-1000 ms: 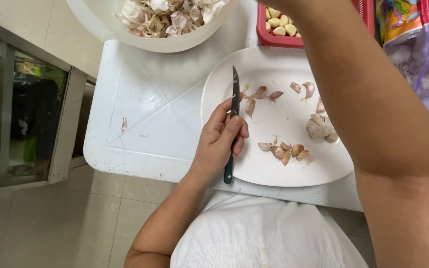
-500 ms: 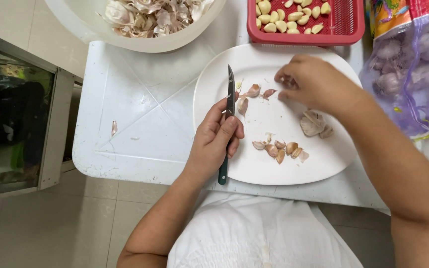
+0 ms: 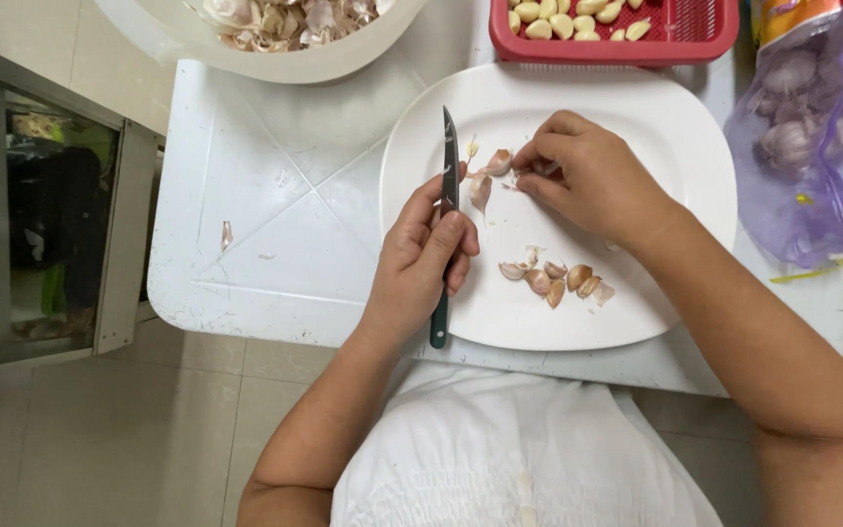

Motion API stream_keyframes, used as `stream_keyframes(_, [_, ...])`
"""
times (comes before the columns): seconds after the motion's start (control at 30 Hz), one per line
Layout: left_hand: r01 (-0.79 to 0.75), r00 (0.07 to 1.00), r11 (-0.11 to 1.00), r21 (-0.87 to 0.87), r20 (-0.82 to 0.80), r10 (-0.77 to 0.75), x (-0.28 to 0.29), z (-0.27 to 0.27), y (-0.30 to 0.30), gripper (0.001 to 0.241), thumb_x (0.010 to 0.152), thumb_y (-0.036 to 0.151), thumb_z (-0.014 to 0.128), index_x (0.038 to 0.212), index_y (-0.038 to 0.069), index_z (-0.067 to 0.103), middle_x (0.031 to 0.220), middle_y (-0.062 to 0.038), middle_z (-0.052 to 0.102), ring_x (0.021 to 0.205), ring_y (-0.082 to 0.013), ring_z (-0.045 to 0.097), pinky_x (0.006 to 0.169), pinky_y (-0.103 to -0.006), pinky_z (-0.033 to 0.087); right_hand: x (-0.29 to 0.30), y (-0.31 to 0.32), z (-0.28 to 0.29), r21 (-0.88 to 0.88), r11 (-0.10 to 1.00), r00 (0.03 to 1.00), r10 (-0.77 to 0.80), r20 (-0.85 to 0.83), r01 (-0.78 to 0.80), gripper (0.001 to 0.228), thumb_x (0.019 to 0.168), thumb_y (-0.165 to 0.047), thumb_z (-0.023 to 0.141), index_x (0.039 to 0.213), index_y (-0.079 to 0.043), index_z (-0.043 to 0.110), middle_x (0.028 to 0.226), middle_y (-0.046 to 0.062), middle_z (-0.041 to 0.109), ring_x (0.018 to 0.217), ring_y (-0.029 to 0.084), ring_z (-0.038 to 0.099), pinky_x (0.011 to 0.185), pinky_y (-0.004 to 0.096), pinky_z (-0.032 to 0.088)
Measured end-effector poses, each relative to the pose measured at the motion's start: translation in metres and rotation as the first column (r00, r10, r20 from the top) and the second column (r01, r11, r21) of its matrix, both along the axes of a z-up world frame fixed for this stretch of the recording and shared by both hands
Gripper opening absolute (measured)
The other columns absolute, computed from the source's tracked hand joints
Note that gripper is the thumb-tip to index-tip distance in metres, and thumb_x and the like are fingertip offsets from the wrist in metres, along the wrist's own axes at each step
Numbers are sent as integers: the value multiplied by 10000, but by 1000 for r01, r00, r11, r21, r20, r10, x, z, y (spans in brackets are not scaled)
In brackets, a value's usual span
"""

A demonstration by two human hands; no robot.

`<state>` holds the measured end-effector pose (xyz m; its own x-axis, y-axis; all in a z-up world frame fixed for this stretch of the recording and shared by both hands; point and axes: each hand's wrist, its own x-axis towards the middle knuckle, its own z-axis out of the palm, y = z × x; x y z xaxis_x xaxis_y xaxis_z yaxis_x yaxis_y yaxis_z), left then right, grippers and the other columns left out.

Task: Peeling garlic cloves using a paring knife and hands on a white plate.

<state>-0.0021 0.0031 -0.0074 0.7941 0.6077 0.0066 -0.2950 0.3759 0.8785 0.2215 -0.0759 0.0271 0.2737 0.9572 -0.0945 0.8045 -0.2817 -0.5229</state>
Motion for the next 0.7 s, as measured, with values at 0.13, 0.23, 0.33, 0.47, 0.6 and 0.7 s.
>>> stream_keyframes(0.13, [0,1000,1000,-3,-2,0,0,0,0,434,1147,138,450,1560,8,428,814,-87,624,505,-89,538,446,-217,481,-1,-10,-14,41,997,994,69,79,-73,90,959,-9,768,1046,5,785,1021,144,725,892,319,756,735,371,655])
stream_keyframes(0.23, [13,1000,1000,-2,-7,-13,1,0,0,437,1147,146,452,1559,3,430,812,-89,623,506,-87,535,455,-217,482,1,-13,-19,68,993,981,87,176,-100,82,964,-15,764,1043,-10,787,988,131,734,868,296,760,737,343,638])
stream_keyframes(0.33, [7,1000,1000,-13,7,-7,0,5,2,435,1147,146,457,1561,13,430,819,-91,627,513,-89,540,459,-218,487,9,-1,2,127,989,994,88,-65,-79,108,906,-24,771,1011,-2,779,912,200,744,847,402,745,696,466,602])
stream_keyframes(0.47, [37,987,999,-18,-157,-39,-3,17,1,465,1126,206,477,1575,94,431,867,-61,604,533,-95,458,530,-213,436,12,34,63,168,965,934,-136,-329,199,101,1042,-121,810,1096,-125,724,1030,-24,732,957,45,673,869,221,573])
stream_keyframes(0.6, [26,985,999,-18,-172,-29,-3,18,0,469,1120,192,488,1574,91,436,862,-66,607,533,-96,464,513,-220,436,7,56,85,190,951,954,-200,-223,244,161,1055,-208,812,1031,-180,655,989,-82,676,939,41,639,838,263,555])
stream_keyframes(0.7, [18,982,1000,-22,-187,-22,-2,19,-1,485,1116,189,485,1585,84,423,860,-63,594,531,-101,450,516,-218,420,4,64,84,193,969,984,-137,-110,157,177,1103,-208,754,1002,-150,620,935,-50,651,870,88,600,784,312,508])
